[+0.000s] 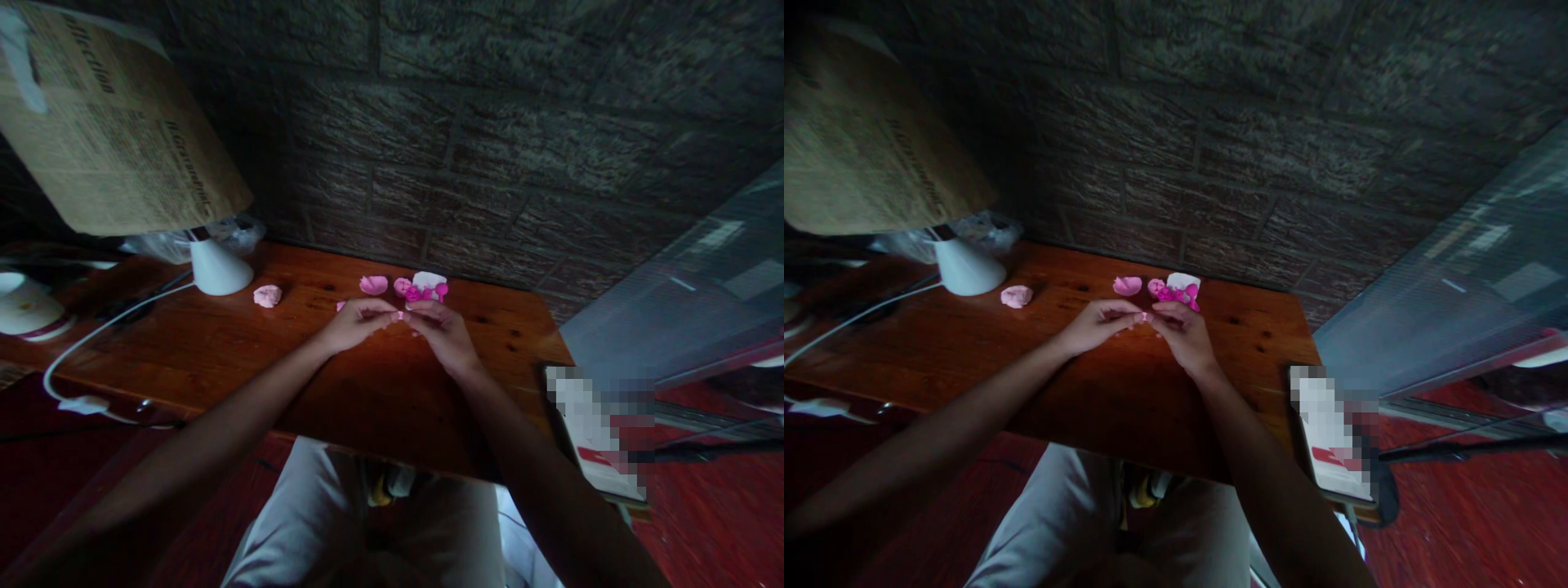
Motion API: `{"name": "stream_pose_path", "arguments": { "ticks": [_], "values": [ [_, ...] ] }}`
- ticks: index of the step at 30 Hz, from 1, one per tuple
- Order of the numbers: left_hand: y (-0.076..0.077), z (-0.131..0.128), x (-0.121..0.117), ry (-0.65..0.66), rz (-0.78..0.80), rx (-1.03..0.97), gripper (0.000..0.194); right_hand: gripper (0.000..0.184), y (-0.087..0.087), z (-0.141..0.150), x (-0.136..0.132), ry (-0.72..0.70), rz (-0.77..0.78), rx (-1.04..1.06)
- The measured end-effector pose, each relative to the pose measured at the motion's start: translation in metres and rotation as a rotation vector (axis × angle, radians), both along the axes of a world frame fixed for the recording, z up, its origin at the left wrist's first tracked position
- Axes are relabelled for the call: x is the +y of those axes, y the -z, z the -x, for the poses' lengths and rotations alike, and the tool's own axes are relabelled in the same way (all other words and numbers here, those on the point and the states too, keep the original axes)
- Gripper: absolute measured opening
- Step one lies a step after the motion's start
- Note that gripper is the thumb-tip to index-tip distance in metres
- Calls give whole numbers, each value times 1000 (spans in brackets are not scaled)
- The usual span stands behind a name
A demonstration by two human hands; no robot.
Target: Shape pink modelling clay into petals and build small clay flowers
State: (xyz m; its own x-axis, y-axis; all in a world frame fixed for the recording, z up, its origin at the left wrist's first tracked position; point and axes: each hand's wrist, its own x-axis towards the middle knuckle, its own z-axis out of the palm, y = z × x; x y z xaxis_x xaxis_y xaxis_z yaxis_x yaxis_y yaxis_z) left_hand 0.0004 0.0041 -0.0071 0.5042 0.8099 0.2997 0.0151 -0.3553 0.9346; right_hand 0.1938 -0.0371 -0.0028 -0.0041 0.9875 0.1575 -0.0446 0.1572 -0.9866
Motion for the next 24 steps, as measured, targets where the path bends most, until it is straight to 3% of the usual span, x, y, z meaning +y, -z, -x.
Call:
{"name": "stream_pose_path", "arguments": {
  "ticks": [10, 24],
  "values": [
    [-1, -3, -2, 24, -34, 11, 27, 32, -1, -1, 0, 64, -9, 17],
    [0, 0, 0, 18, 4, 8, 28, 36, -9, 0, -5, 34, 63, 24]
  ]
}}
